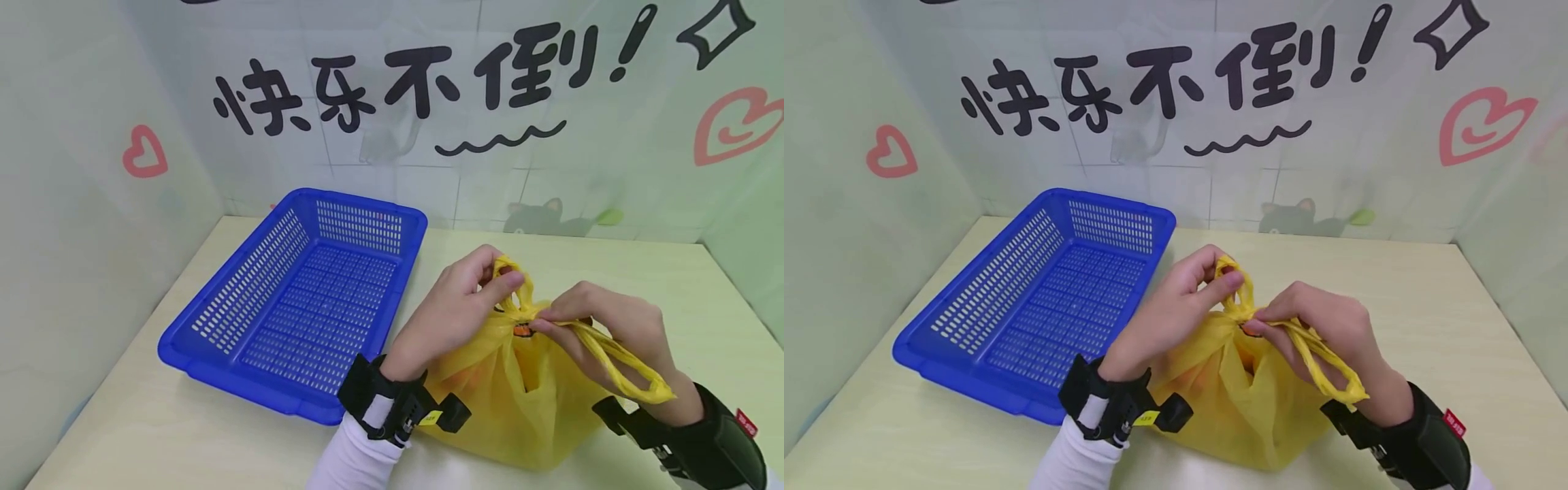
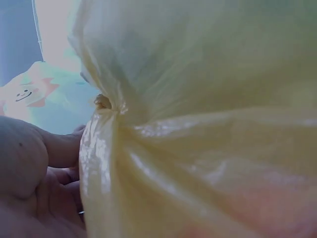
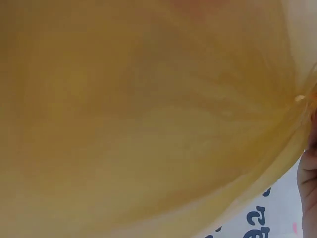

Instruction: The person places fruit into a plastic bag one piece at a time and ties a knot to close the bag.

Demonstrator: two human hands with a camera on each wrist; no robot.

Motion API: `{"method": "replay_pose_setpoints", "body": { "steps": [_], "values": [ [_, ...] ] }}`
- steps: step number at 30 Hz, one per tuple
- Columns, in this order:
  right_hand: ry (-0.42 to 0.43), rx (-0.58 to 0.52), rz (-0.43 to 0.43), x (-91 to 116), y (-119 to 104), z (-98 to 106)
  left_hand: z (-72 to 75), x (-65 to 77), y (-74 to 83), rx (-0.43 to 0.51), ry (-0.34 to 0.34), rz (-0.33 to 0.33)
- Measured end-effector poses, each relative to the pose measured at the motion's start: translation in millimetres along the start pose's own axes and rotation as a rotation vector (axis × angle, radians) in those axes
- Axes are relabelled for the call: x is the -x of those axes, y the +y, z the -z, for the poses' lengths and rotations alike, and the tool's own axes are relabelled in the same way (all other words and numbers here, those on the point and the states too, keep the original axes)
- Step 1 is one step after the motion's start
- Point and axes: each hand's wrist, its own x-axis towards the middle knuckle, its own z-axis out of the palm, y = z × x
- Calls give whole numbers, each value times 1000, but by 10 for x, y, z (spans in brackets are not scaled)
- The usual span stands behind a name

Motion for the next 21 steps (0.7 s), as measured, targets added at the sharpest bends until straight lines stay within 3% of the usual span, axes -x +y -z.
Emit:
{"method": "replay_pose_setpoints", "body": {
  "steps": [6, 10, 13, 15, 21],
  "values": [
    [-2, -140, -89, -12, -9, 37, 12, 10, 19, -56, 17, -74],
    [-46, -192, -109, -36, -23, 111, 9, 41, 65, -166, 127, -164],
    [-89, -210, -120, -38, -29, 182, 34, 75, 92, -263, 216, -187],
    [-102, -189, -159, -25, -42, 229, 60, 96, 106, -314, 238, -187],
    [-14, -176, -333, 35, -79, 370, 117, 156, 131, -407, 248, -222]
  ]
}}
